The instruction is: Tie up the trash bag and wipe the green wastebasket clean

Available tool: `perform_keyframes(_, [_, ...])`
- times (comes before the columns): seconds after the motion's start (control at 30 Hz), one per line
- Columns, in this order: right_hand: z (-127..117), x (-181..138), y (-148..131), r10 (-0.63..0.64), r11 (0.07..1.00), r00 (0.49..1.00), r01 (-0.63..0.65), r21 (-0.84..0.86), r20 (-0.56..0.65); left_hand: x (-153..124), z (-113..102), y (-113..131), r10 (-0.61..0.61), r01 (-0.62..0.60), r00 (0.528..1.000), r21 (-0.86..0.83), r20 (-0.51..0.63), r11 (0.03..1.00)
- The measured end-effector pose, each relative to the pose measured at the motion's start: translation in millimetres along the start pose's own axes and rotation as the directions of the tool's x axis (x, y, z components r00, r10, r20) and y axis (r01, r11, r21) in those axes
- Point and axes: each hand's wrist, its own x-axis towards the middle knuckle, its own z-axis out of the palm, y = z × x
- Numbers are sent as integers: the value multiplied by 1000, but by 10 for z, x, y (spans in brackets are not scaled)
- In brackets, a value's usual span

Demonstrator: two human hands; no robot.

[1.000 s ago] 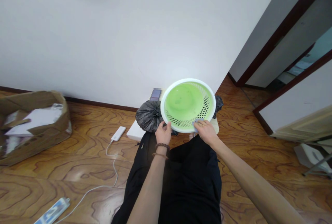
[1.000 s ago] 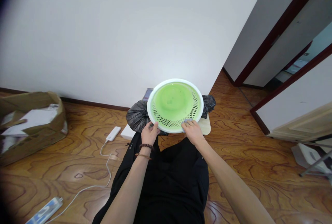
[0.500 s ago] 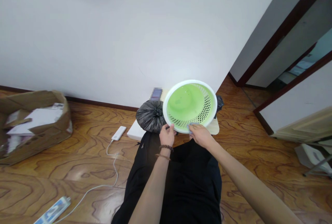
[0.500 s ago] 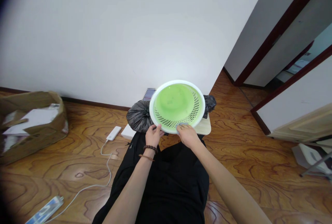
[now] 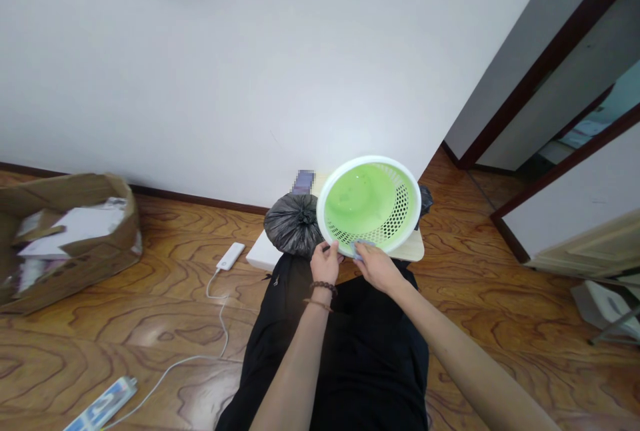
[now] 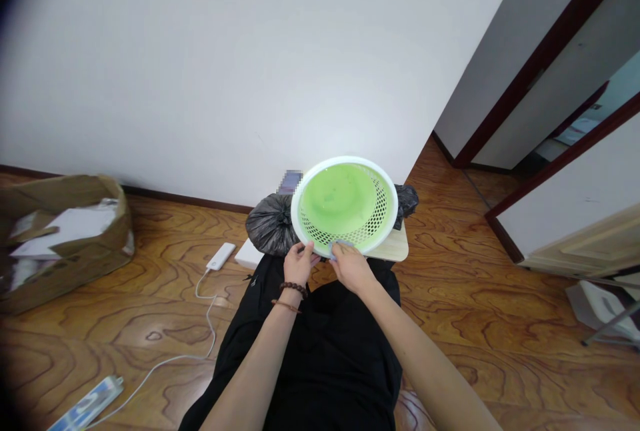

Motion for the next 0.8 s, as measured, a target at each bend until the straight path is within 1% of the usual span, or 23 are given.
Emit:
perform_keyframes(0.1, [-63, -50, 132, 6, 994, 1000, -5, -107, 17, 30, -6, -43, -7, 10, 998, -40, 64, 999])
perform_keyframes(0.17, [-111, -107, 249, 49, 980, 999, -45, -192, 17, 28, 10, -63, -11, 15, 997, -57, 70, 998])
perform_keyframes(0.23, [-135, -156, 320, 101, 966, 995, -99, -240, -3, 17, 32, -77, -14, 19, 997, -67, 76, 998])
perform_keyframes(0.3, [-119, -176, 310, 157, 961, 987, -158, -229, -22, 7, 49, -90, -9, 15, 997, -64, 82, 998])
perform_keyframes(0.37, [-68, -156, 222, 193, 966, 981, -194, -168, -26, 7, 53, -101, 2, 2, 996, -46, 84, 999])
perform_keyframes(0.47, [29, -81, 29, 155, 986, 987, -157, -55, -34, 24, 36, -109, 20, -19, 996, -16, 88, 1000])
perform_keyframes(0.57, [70, -28, -71, 75, 997, 996, -76, -19, -42, 48, 15, -100, 16, -14, 996, -26, 85, 1000])
perform_keyframes(0.67, [16, -55, 26, 41, 995, 998, -44, -94, -39, 58, 15, -78, -12, 17, 997, -70, 81, 997])
perform_keyframes(0.8, [-111, -164, 305, 99, 964, 991, -117, -239, -86, 31, 49, -52, -41, 49, 997, -126, 66, 991])
